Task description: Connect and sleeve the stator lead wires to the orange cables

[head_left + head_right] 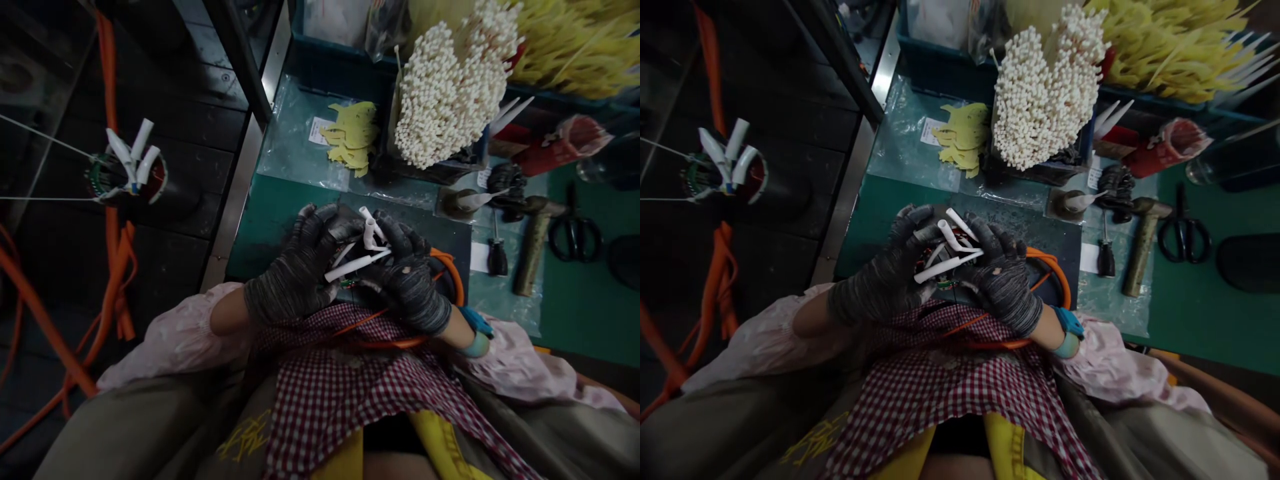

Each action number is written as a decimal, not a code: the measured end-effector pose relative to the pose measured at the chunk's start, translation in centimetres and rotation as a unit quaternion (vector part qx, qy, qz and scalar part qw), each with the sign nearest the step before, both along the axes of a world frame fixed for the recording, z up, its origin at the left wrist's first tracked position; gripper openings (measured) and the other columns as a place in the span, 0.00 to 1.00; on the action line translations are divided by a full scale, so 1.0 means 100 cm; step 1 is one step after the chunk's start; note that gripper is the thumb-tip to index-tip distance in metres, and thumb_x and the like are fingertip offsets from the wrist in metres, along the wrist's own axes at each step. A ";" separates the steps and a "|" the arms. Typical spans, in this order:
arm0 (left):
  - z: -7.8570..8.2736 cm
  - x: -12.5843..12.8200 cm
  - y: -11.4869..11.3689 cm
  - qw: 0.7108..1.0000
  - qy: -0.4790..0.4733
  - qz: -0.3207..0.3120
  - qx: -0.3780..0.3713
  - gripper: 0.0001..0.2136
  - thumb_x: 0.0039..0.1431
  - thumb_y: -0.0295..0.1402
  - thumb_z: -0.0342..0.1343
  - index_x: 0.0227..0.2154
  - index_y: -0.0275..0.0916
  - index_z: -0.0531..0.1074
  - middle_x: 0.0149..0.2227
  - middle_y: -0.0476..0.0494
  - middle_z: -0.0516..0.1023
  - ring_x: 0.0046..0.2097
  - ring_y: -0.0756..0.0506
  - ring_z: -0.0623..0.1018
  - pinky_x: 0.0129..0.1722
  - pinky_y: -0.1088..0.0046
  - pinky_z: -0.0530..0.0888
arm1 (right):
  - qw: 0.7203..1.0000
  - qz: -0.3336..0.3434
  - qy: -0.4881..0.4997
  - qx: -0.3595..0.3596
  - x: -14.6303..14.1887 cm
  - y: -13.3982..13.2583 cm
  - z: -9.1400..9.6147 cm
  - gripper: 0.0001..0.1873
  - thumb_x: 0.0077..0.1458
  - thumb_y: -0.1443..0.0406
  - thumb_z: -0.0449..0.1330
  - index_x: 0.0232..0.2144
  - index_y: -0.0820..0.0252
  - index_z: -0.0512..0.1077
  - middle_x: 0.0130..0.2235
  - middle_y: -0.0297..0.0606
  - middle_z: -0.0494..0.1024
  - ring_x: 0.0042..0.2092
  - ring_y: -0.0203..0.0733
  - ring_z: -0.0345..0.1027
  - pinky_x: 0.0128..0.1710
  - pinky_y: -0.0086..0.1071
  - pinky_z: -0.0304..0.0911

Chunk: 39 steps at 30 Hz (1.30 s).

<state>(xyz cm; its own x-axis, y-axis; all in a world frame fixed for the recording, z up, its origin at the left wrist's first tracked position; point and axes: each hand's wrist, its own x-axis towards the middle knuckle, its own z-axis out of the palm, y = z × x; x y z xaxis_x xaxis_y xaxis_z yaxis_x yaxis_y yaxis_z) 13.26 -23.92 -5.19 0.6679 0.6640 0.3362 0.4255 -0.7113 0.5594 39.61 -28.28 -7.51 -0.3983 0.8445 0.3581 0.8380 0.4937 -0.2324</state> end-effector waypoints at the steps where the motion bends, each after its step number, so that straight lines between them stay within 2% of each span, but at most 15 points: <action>1: -0.001 0.000 0.000 1.000 -0.007 0.003 0.000 0.43 0.63 0.30 0.62 0.79 0.37 0.52 0.76 0.29 0.66 0.81 0.24 0.60 0.82 0.30 0.54 | 1.000 -0.011 0.004 0.007 -0.003 -0.001 0.000 0.41 0.73 0.52 0.67 0.81 0.44 0.61 0.74 0.46 0.73 0.68 0.65 0.69 0.67 0.57 0.68; 3: -0.007 0.003 -0.005 0.998 -0.050 0.023 -0.005 0.42 0.66 0.34 0.62 0.79 0.41 0.52 0.75 0.31 0.67 0.81 0.26 0.62 0.83 0.32 0.54 | 0.999 -0.028 0.012 0.015 -0.008 -0.004 0.000 0.40 0.73 0.52 0.66 0.81 0.45 0.61 0.73 0.46 0.75 0.65 0.64 0.71 0.65 0.56 0.68; 5: -0.018 0.008 -0.015 0.990 -0.118 0.078 -0.011 0.39 0.70 0.43 0.64 0.77 0.45 0.54 0.75 0.32 0.67 0.80 0.27 0.63 0.83 0.34 0.57 | 0.999 -0.033 0.003 0.016 -0.014 -0.007 0.001 0.37 0.73 0.52 0.65 0.79 0.41 0.64 0.73 0.45 0.75 0.64 0.64 0.71 0.65 0.57 0.67; 8: -0.040 0.018 -0.033 0.967 -0.176 0.184 -0.023 0.42 0.71 0.57 0.65 0.78 0.49 0.52 0.80 0.32 0.57 0.83 0.26 0.58 0.80 0.36 0.66 | 0.999 -0.036 -0.014 0.019 -0.019 -0.012 0.003 0.30 0.74 0.55 0.65 0.75 0.36 0.70 0.73 0.44 0.74 0.63 0.62 0.71 0.64 0.58 0.67; 10: -0.050 0.024 -0.040 0.960 -0.174 0.217 -0.026 0.46 0.70 0.61 0.66 0.79 0.51 0.50 0.82 0.30 0.51 0.84 0.25 0.56 0.77 0.36 0.71 | 0.999 -0.032 -0.005 0.022 -0.016 -0.012 0.004 0.26 0.74 0.56 0.66 0.71 0.37 0.75 0.74 0.45 0.74 0.63 0.63 0.73 0.63 0.59 0.70; 13: -0.051 0.030 -0.036 0.965 -0.158 0.208 -0.005 0.45 0.69 0.60 0.67 0.78 0.50 0.53 0.78 0.27 0.57 0.82 0.25 0.58 0.78 0.34 0.69 | 0.999 0.006 0.032 -0.011 0.000 -0.003 0.006 0.26 0.73 0.54 0.68 0.69 0.41 0.77 0.76 0.46 0.72 0.65 0.65 0.75 0.61 0.60 0.75; 16: -0.041 0.034 -0.024 0.972 -0.128 0.195 0.012 0.41 0.70 0.54 0.68 0.76 0.49 0.55 0.76 0.28 0.63 0.80 0.27 0.62 0.80 0.35 0.65 | 0.993 0.047 0.078 -0.078 0.023 0.012 0.011 0.30 0.72 0.55 0.69 0.72 0.45 0.74 0.78 0.45 0.71 0.68 0.65 0.75 0.63 0.59 0.79; 18: -0.034 0.037 -0.017 0.977 -0.108 0.186 0.015 0.42 0.68 0.51 0.69 0.76 0.47 0.55 0.76 0.28 0.63 0.80 0.27 0.64 0.80 0.36 0.64 | 0.986 0.065 0.106 -0.110 0.034 0.021 0.015 0.28 0.71 0.57 0.70 0.70 0.45 0.77 0.77 0.43 0.72 0.70 0.63 0.75 0.65 0.58 0.79; 23: -0.024 0.045 -0.011 0.981 -0.078 0.174 0.038 0.43 0.62 0.43 0.73 0.74 0.41 0.58 0.74 0.27 0.67 0.78 0.25 0.67 0.81 0.34 0.61 | 0.987 0.111 0.082 -0.079 0.041 0.032 0.016 0.17 0.70 0.59 0.70 0.59 0.46 0.86 0.74 0.42 0.75 0.71 0.63 0.74 0.66 0.59 0.79; 26: -0.020 0.045 -0.011 0.983 -0.077 0.160 0.044 0.41 0.64 0.41 0.70 0.74 0.39 0.58 0.73 0.28 0.69 0.77 0.26 0.68 0.81 0.34 0.62 | 0.990 0.106 0.059 -0.071 0.041 0.033 0.012 0.16 0.67 0.57 0.72 0.55 0.49 0.87 0.72 0.46 0.78 0.70 0.65 0.75 0.64 0.60 0.81; 29: -0.017 0.043 -0.012 0.987 -0.068 0.141 0.043 0.40 0.66 0.41 0.68 0.75 0.40 0.58 0.73 0.30 0.69 0.78 0.26 0.66 0.83 0.36 0.59 | 0.991 0.108 0.034 -0.070 0.042 0.031 0.011 0.15 0.69 0.55 0.70 0.55 0.50 0.88 0.71 0.49 0.79 0.68 0.66 0.77 0.61 0.61 0.82; 32: -0.017 0.043 -0.012 0.988 -0.052 0.140 0.034 0.43 0.64 0.41 0.69 0.77 0.43 0.55 0.75 0.31 0.67 0.79 0.26 0.65 0.83 0.35 0.57 | 0.993 0.106 0.018 -0.057 0.042 0.027 0.010 0.17 0.72 0.55 0.68 0.58 0.50 0.86 0.73 0.50 0.76 0.68 0.66 0.77 0.61 0.60 0.82; 35: -0.018 0.046 -0.009 0.989 -0.055 0.139 0.014 0.45 0.62 0.40 0.72 0.77 0.45 0.56 0.76 0.31 0.67 0.79 0.26 0.65 0.84 0.35 0.57 | 0.997 0.059 -0.012 -0.050 0.041 0.026 0.009 0.22 0.72 0.54 0.68 0.63 0.52 0.83 0.73 0.52 0.75 0.69 0.67 0.76 0.64 0.60 0.81; 37: -0.019 0.046 -0.003 0.987 -0.079 0.137 -0.001 0.45 0.61 0.40 0.73 0.77 0.46 0.57 0.75 0.32 0.68 0.79 0.26 0.66 0.83 0.34 0.58 | 0.997 0.039 -0.023 -0.066 0.039 0.032 0.011 0.22 0.73 0.53 0.67 0.63 0.53 0.83 0.71 0.54 0.78 0.68 0.67 0.76 0.66 0.62 0.80; 39: -0.020 0.041 0.004 0.985 -0.112 0.129 -0.026 0.44 0.60 0.40 0.74 0.76 0.47 0.59 0.74 0.33 0.68 0.77 0.26 0.68 0.81 0.34 0.64 | 0.992 0.063 -0.015 -0.109 0.036 0.045 0.017 0.22 0.73 0.53 0.68 0.63 0.51 0.84 0.70 0.53 0.78 0.68 0.67 0.76 0.68 0.61 0.77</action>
<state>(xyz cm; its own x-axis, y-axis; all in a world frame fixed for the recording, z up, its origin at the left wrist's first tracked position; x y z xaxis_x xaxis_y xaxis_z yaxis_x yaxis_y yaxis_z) 17.32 -23.54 -7.23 0.3880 0.8218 0.4173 0.4500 -0.5641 0.6923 43.19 -23.77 -5.84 -0.5130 0.8434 0.1597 0.7809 0.5358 -0.3210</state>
